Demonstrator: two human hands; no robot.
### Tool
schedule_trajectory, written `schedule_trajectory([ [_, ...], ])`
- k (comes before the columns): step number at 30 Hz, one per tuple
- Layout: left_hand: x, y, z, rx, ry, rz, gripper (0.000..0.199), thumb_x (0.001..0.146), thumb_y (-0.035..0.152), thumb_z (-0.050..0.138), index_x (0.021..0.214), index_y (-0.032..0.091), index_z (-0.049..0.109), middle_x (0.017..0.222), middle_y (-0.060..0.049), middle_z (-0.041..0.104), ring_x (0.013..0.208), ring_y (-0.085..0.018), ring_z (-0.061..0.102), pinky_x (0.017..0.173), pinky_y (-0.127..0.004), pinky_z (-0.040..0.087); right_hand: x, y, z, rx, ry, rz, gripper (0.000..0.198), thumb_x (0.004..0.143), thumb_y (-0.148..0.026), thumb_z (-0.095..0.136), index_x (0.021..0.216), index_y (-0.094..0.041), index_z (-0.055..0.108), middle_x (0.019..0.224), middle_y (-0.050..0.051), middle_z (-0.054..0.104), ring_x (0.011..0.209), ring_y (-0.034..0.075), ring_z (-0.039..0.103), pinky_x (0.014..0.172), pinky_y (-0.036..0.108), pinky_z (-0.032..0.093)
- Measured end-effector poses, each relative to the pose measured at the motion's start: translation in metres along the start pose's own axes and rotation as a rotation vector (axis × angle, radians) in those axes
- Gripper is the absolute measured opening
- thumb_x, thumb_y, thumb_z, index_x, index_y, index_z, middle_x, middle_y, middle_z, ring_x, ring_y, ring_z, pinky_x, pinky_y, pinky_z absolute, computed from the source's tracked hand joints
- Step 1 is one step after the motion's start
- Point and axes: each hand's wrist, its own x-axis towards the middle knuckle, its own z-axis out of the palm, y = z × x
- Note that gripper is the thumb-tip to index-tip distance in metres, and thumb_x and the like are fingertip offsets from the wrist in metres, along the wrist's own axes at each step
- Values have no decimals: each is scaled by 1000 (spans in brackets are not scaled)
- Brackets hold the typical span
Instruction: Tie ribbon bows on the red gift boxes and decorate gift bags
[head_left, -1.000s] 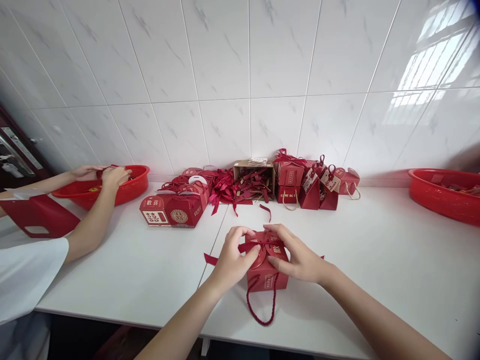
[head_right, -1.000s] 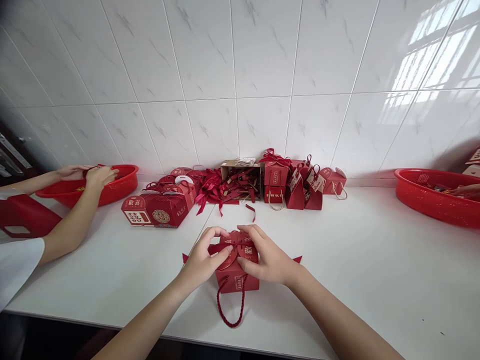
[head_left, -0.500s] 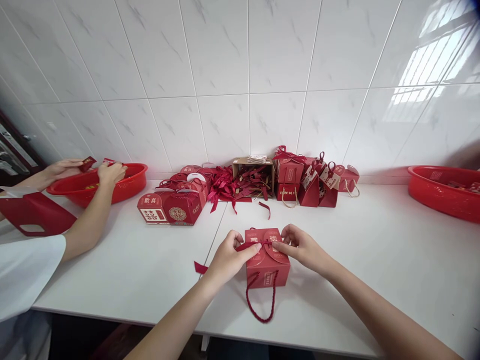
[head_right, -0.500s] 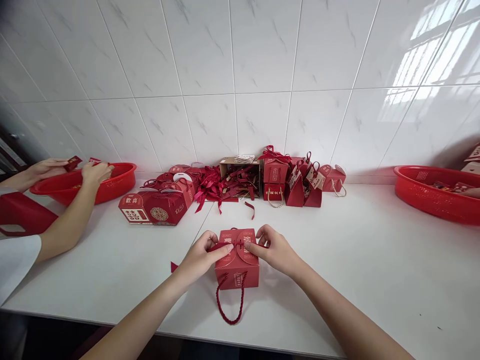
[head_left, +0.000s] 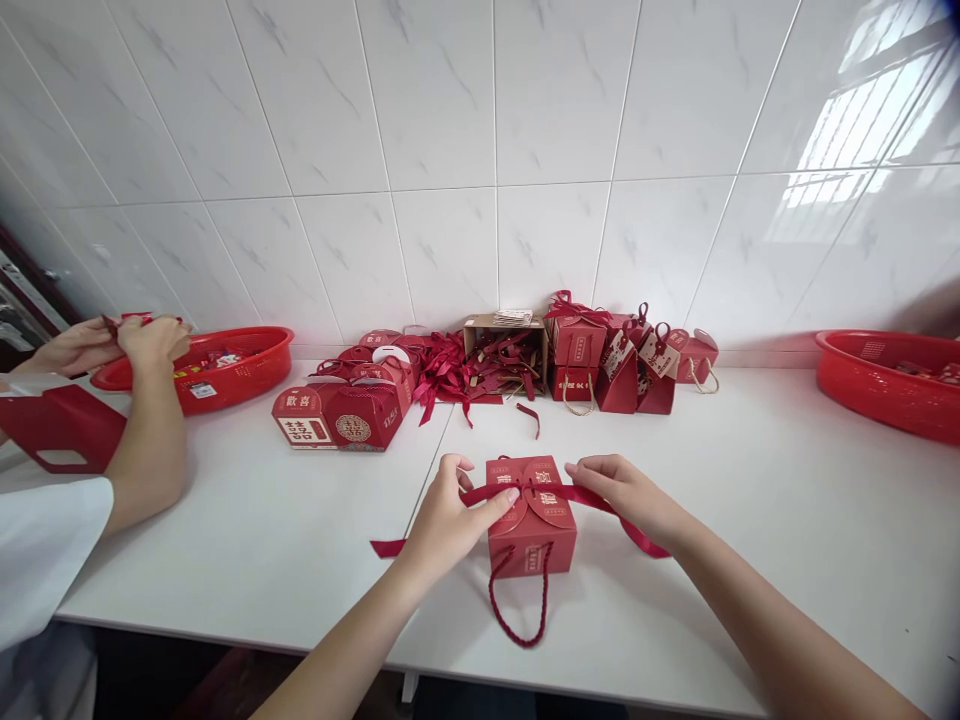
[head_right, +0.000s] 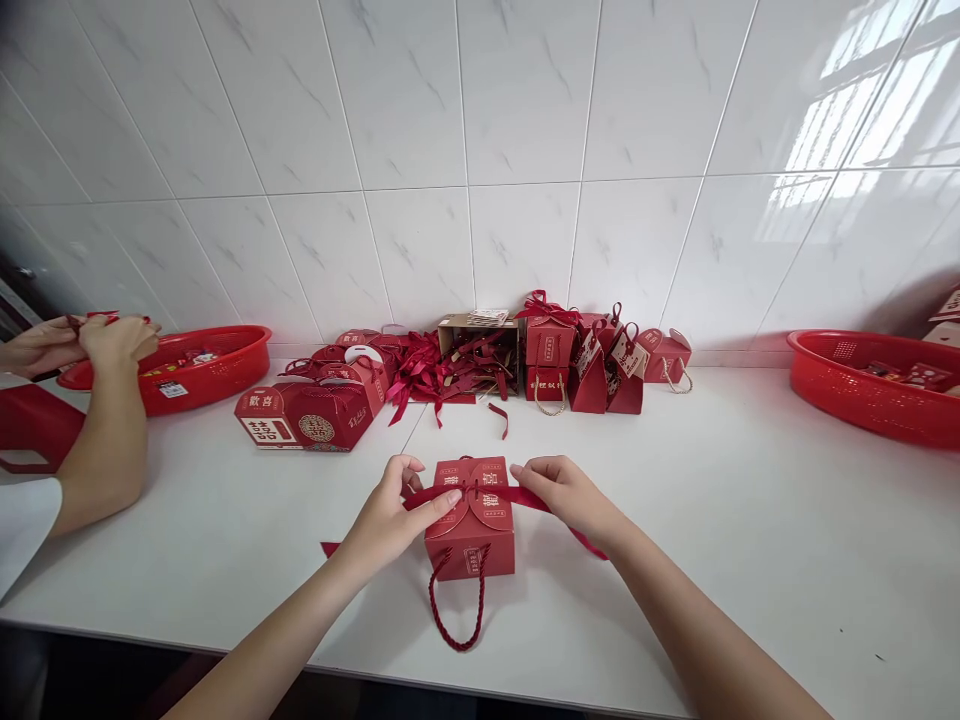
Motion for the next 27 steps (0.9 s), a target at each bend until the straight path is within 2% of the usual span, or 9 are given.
schedule_trajectory([
  [3,-1,2,2,1,112,128,46,72,49,68,102,24,44,115,-9,53,114,-29,49,96,-43,38,-1,-1,-8,204,-71,1,42,83,-51,61,59,-18,50,61,-2,45,59,11,38,61,26,34],
  [5,-5,10,3,62,184,245,33,75,38,65,99,25,48,114,-7,57,116,-29,49,99,-45,34,-1,-3,-10,330,-98,-4,35,80,-46,66,62,-18,55,64,-1,49,63,12,44,65,27,39],
  [8,-10,27,6,174,156,467,15,79,34,62,88,25,54,100,-4,65,102,-27,57,95,-44,33,-1,-9,-8,477,-128,0,26,76,-41,73,68,-18,62,67,-1,52,63,12,48,68,27,43],
  [11,-9,42,13,283,102,606,14,78,35,64,84,24,57,88,-3,70,89,-26,61,93,-45,30,-1,-16,-3,540,-181,-33,19,77,-36,74,78,-17,70,73,0,60,64,10,49,69,26,43],
  [14,-3,52,18,310,135,573,6,80,29,60,83,24,59,80,-2,71,82,-25,63,90,-44,30,-3,-23,0,553,-216,-83,18,81,-36,71,84,-18,73,76,1,64,66,11,52,72,27,45],
  [18,5,53,15,284,172,519,6,82,22,54,80,23,59,78,-1,71,76,-22,64,85,-41,33,-7,-28,0,470,-154,-110,21,81,-39,71,91,-21,74,79,1,68,75,14,61,81,31,48],
  [22,6,51,9,269,195,500,5,82,25,54,81,23,58,83,-1,72,78,-22,65,85,-40,34,-7,-29,6,257,-36,-151,25,80,-43,70,90,-20,71,81,2,69,76,16,63,80,34,50],
  [25,5,52,8,266,204,472,4,79,26,55,82,23,56,82,-1,70,77,-22,63,86,-40,34,-1,-27,19,41,61,-238,28,84,-43,63,99,-20,70,79,2,68,76,17,61,80,35,50],
  [27,5,54,8,268,197,437,2,77,24,55,79,23,54,77,-1,67,77,-22,62,86,-40,35,3,-25,30,-31,102,-290,26,87,-40,57,97,-20,70,80,2,68,76,18,60,79,34,49],
])
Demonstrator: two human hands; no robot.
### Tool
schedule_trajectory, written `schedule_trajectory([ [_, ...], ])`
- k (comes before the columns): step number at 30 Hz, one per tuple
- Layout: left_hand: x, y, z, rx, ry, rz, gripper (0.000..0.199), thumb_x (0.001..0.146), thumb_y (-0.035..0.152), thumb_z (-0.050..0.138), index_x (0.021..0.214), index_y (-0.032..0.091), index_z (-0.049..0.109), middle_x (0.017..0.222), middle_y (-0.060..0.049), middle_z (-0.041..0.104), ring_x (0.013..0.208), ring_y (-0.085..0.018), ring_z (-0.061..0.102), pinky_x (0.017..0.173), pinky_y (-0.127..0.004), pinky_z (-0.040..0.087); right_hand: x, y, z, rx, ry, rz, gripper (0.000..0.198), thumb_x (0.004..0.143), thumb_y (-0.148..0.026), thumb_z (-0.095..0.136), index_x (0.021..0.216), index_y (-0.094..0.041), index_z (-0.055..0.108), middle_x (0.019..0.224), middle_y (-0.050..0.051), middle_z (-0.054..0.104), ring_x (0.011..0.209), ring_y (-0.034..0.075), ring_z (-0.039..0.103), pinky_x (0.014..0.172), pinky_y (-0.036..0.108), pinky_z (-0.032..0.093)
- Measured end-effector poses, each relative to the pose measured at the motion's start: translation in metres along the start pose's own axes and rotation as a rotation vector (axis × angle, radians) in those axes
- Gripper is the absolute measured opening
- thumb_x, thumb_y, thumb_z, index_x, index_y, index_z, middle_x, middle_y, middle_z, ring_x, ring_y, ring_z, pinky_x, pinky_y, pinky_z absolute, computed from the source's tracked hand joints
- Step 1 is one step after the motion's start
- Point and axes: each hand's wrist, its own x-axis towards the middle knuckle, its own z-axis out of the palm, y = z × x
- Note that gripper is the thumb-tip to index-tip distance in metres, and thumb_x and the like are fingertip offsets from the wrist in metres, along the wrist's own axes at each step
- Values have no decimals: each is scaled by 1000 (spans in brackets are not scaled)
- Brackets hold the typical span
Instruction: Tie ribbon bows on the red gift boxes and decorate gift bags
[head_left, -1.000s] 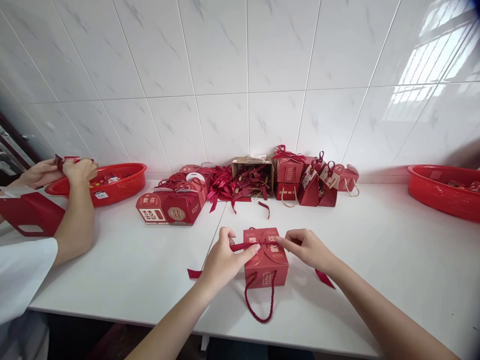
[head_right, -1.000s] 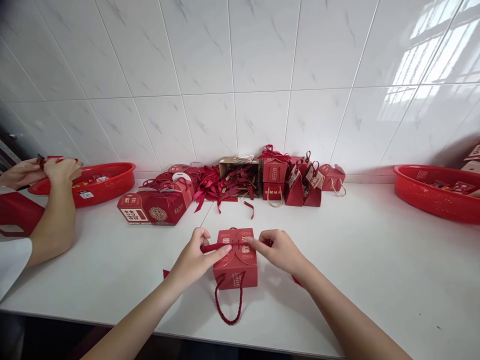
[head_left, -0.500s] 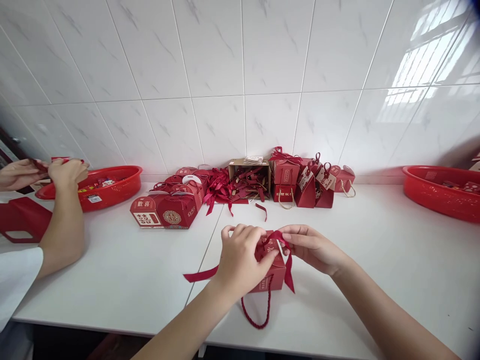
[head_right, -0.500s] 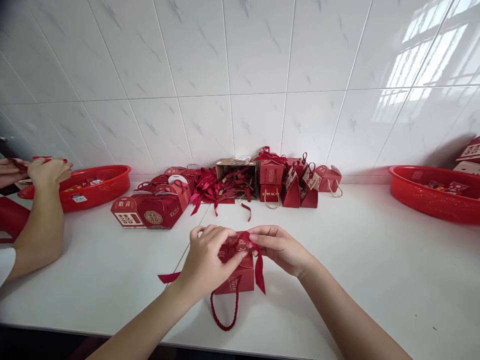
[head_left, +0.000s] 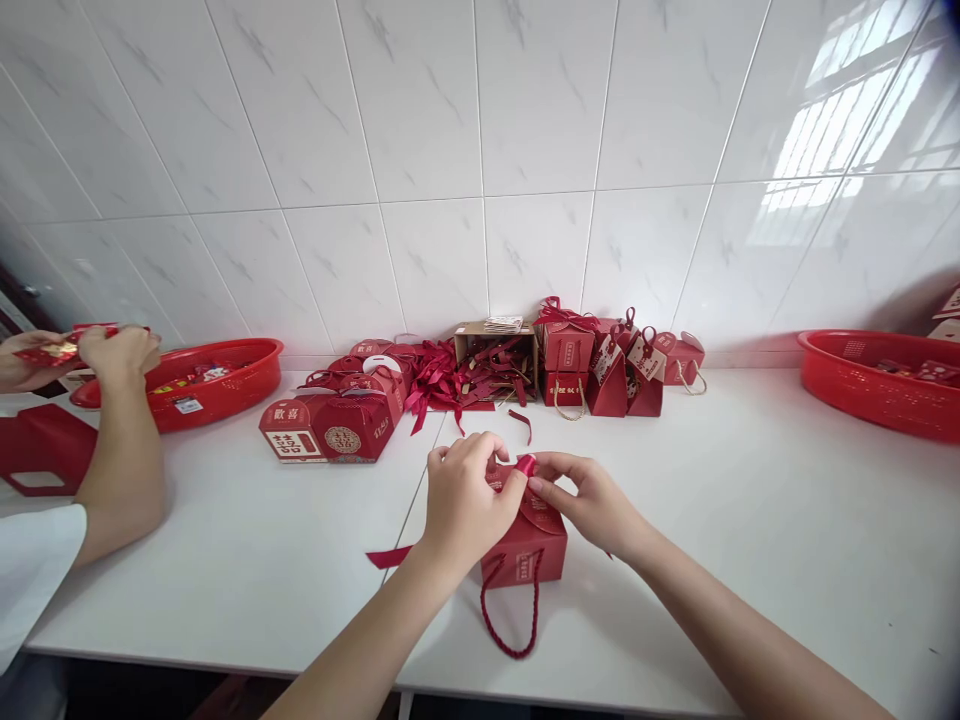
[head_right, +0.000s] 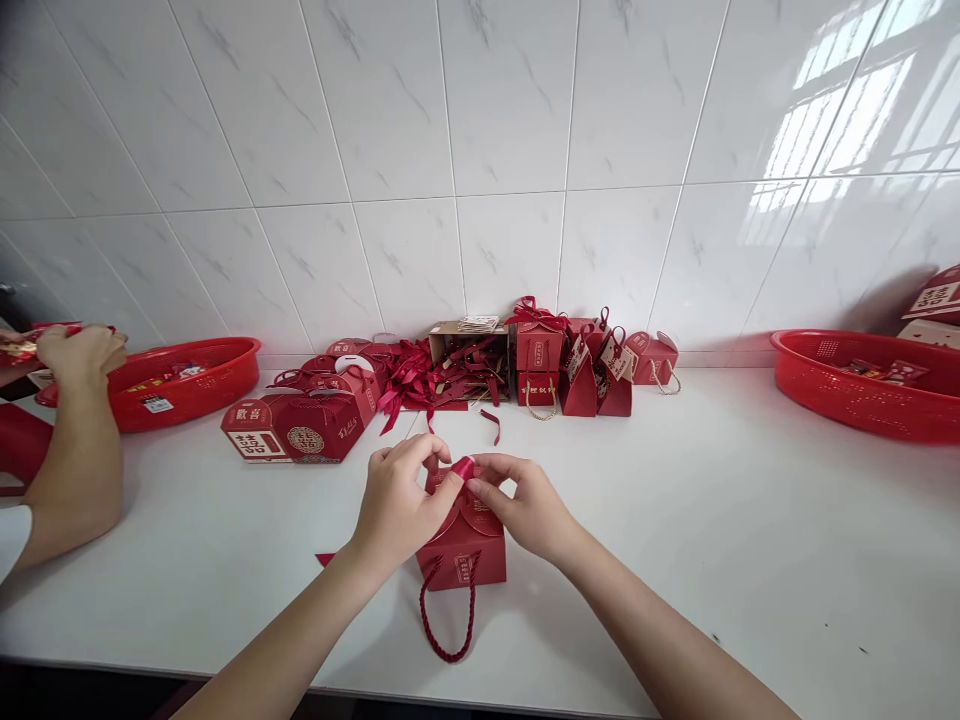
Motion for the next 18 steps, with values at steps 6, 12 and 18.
schedule_trajectory([
  [6,-3,-8,-20,-149,-257,-100,14,80,35,59,72,24,57,64,3,61,63,-19,58,72,-33,42,3,9,22,-94,184,-40,25,89,-38,49,77,-21,63,77,3,63,74,18,56,72,31,46],
  [12,-5,-45,-23,-374,-238,-295,25,77,46,63,81,22,54,85,-1,58,90,-21,55,84,-32,41,1,9,23,-22,90,-32,28,94,-42,43,79,-22,56,75,1,62,71,16,56,72,30,45],
  [18,-10,-57,-9,-553,-466,-387,42,81,61,52,73,20,54,72,0,56,70,-17,55,69,-28,44,0,6,24,-24,49,-25,28,95,-39,41,78,-22,55,82,2,67,77,16,60,77,30,46],
])
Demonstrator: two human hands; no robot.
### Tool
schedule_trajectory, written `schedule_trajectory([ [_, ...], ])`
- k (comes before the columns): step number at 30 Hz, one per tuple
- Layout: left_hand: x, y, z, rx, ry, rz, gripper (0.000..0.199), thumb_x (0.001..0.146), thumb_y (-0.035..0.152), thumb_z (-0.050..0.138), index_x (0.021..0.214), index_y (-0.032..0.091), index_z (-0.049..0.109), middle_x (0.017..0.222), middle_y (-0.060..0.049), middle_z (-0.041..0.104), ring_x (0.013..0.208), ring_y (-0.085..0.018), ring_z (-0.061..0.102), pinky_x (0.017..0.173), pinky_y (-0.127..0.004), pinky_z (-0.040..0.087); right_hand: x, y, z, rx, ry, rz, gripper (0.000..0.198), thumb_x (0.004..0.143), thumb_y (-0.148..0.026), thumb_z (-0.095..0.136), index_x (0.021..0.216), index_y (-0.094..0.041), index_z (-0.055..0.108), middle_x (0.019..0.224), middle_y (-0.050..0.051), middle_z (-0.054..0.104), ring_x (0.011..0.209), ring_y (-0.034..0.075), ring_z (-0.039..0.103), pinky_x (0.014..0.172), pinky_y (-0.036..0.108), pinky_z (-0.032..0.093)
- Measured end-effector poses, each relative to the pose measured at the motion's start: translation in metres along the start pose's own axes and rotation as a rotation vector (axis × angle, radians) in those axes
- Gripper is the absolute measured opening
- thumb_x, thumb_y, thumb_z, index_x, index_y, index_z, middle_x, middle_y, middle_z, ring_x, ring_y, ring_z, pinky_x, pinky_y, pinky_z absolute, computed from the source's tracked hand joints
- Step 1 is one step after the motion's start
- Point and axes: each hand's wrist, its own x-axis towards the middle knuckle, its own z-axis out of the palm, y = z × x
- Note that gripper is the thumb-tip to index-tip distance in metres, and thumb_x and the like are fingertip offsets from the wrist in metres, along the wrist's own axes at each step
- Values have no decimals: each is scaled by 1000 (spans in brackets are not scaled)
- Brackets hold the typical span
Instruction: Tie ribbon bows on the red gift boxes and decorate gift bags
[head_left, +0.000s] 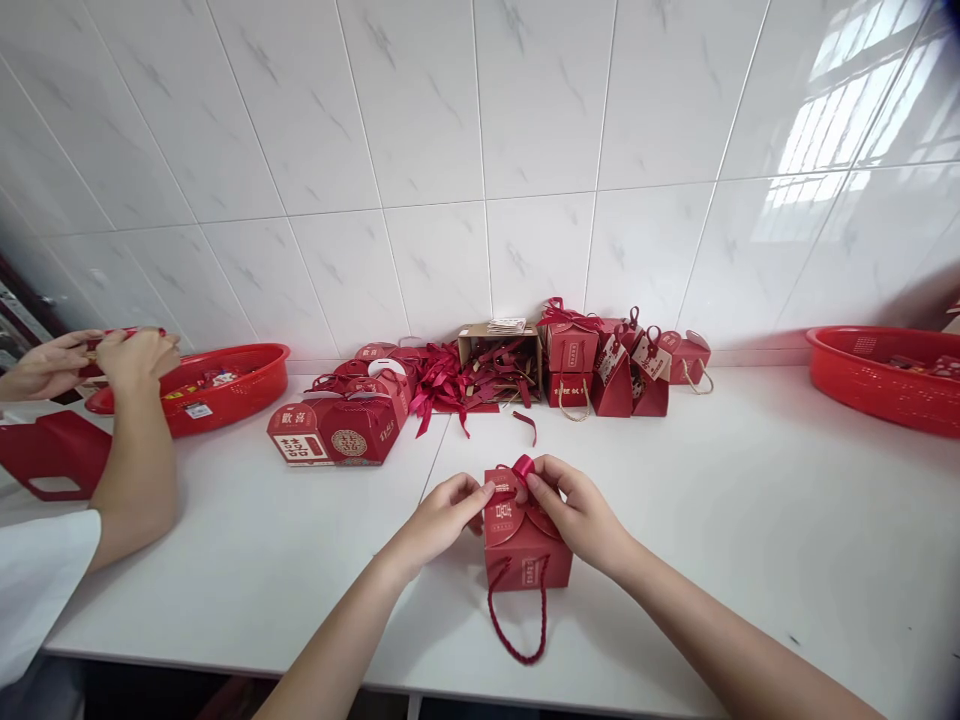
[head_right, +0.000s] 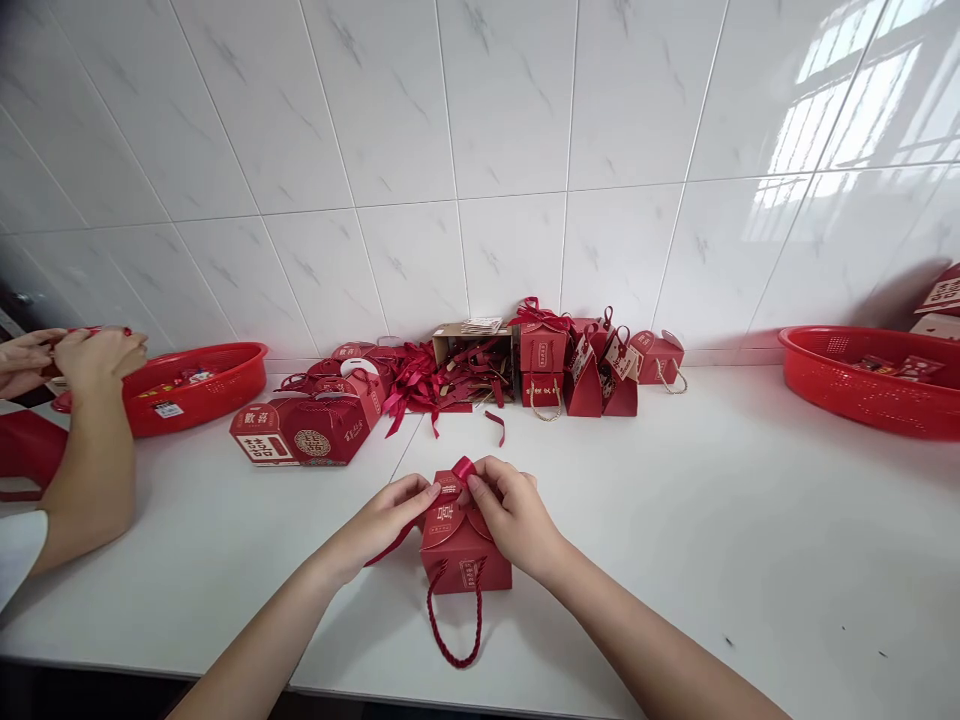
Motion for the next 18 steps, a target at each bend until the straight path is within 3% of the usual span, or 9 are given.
schedule_trajectory([
  [8,-16,22,-7,-69,-101,-1,48,78,54,62,52,20,42,51,4,38,51,-11,34,52,-25,29,1,-2,12,-190,148,62,17,88,-30,49,82,-23,63,77,4,69,73,20,60,74,35,46],
  [13,-26,58,-10,-182,-145,92,42,82,47,62,51,19,53,47,2,47,49,-12,41,56,-28,37,-1,-3,16,-307,197,3,17,84,-24,54,89,-24,70,85,5,74,81,23,63,86,43,42],
  [18,-8,87,3,-370,-54,266,30,83,41,62,62,19,66,59,-1,61,65,-16,59,71,-31,47,-7,-4,15,-380,144,-116,19,85,-20,51,85,-25,69,79,4,72,79,23,61,81,42,40],
])
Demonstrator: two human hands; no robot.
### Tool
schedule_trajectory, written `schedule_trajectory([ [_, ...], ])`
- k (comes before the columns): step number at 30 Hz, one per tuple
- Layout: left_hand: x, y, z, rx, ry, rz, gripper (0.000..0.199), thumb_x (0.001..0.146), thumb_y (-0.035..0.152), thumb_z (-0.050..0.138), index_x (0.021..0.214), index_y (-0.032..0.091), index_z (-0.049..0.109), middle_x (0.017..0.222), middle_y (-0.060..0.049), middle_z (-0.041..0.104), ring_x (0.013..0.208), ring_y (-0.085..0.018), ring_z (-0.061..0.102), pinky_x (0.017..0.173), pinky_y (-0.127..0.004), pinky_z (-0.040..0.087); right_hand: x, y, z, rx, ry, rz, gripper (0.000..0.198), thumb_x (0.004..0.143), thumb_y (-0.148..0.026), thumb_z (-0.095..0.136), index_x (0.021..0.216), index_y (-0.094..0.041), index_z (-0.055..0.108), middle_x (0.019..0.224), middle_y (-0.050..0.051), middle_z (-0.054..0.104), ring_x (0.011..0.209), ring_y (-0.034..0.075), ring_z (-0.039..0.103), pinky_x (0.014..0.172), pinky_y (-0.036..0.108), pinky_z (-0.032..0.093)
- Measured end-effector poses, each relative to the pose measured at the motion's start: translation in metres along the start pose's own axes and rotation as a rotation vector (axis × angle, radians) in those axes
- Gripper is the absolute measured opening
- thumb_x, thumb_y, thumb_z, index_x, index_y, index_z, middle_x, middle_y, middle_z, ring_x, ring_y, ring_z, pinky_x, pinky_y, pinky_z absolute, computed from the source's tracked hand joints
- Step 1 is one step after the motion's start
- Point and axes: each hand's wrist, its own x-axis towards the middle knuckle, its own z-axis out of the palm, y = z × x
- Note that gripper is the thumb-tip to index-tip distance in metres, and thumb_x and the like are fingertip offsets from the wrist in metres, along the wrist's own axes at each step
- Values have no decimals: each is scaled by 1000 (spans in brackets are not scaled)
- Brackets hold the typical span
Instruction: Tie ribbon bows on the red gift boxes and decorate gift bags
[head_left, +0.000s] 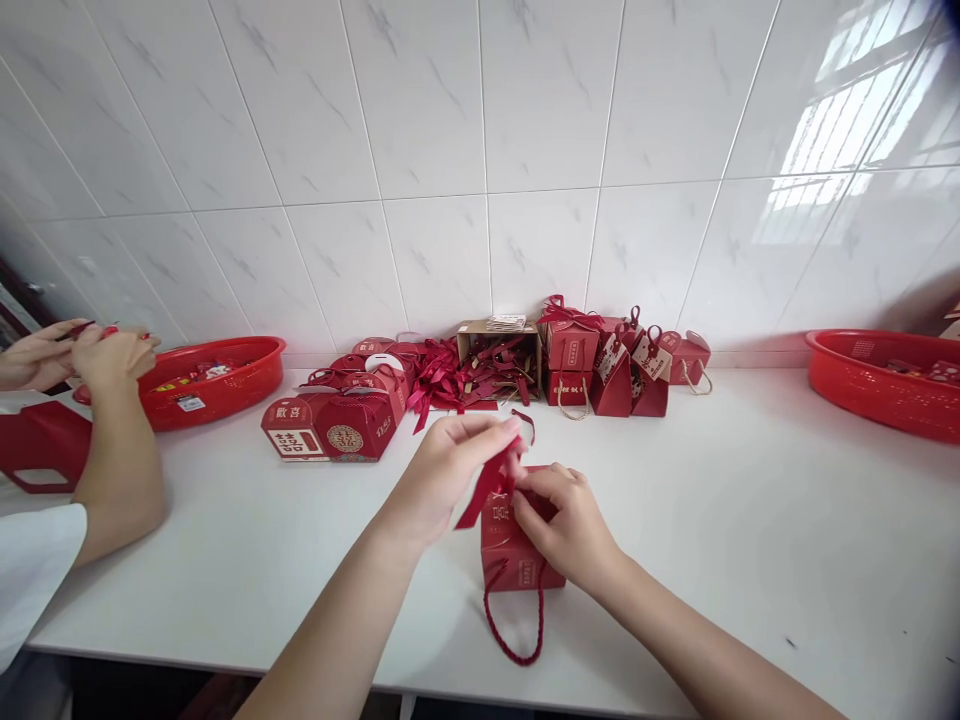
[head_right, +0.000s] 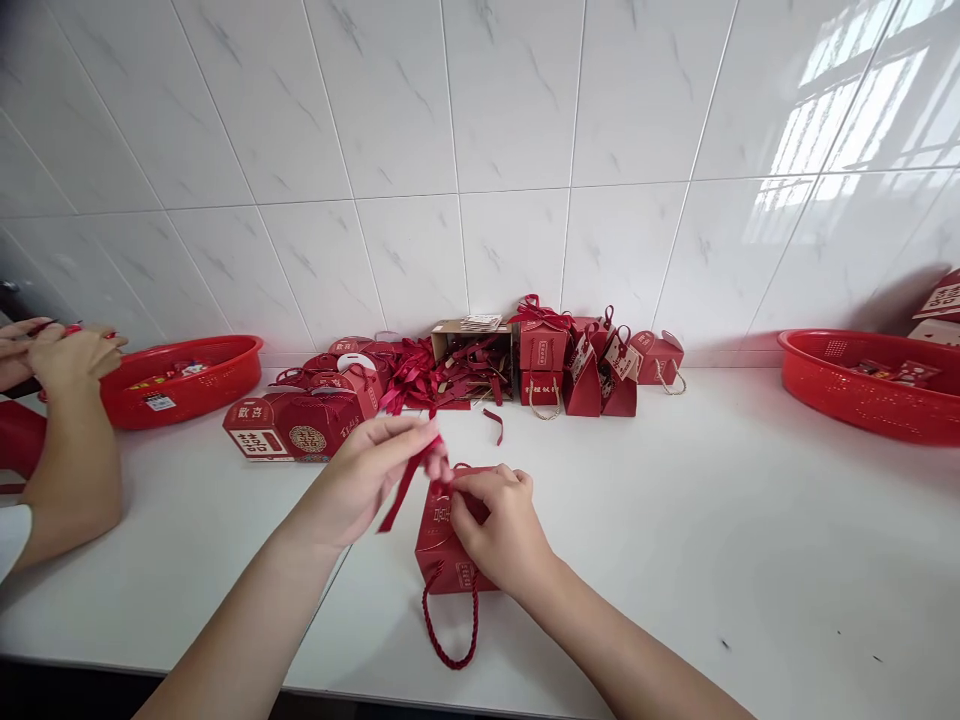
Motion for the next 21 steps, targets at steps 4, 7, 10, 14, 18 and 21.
schedule_trajectory([
  [4,24,-9,9,41,-4,8,26,81,45,64,82,20,71,87,-4,70,93,-20,63,90,-33,47,-3,2,0,29,4,-25,13,86,-27,55,82,-23,66,81,5,71,78,23,58,79,41,41],
  [7,23,-22,2,158,20,15,37,84,54,57,93,20,67,96,-5,68,98,-21,62,91,-34,46,-2,5,1,121,18,4,21,90,-34,52,79,-23,67,78,4,71,76,22,58,79,40,42],
  [10,8,-39,-10,286,91,31,37,82,54,60,89,18,64,91,-5,67,91,-20,62,86,-33,48,-1,6,0,231,13,19,28,92,-37,50,77,-22,68,75,4,71,74,21,59,76,37,43],
  [14,-13,-60,-20,397,107,35,25,76,39,72,86,17,67,91,-6,71,90,-21,65,86,-34,50,-2,4,-1,304,29,0,27,92,-35,51,76,-22,69,74,3,71,76,20,60,78,36,44],
  [18,-21,-72,-20,449,114,130,17,85,34,62,78,19,65,91,-5,72,93,-20,66,89,-33,50,-4,6,3,322,82,25,25,90,-34,54,75,-22,69,79,4,72,78,20,59,78,36,46],
  [21,-23,-75,-19,480,110,153,17,90,35,55,82,20,59,101,-4,71,104,-19,64,96,-33,47,-4,8,6,397,124,89,14,88,-34,57,85,-22,64,82,4,72,78,19,61,73,33,48],
])
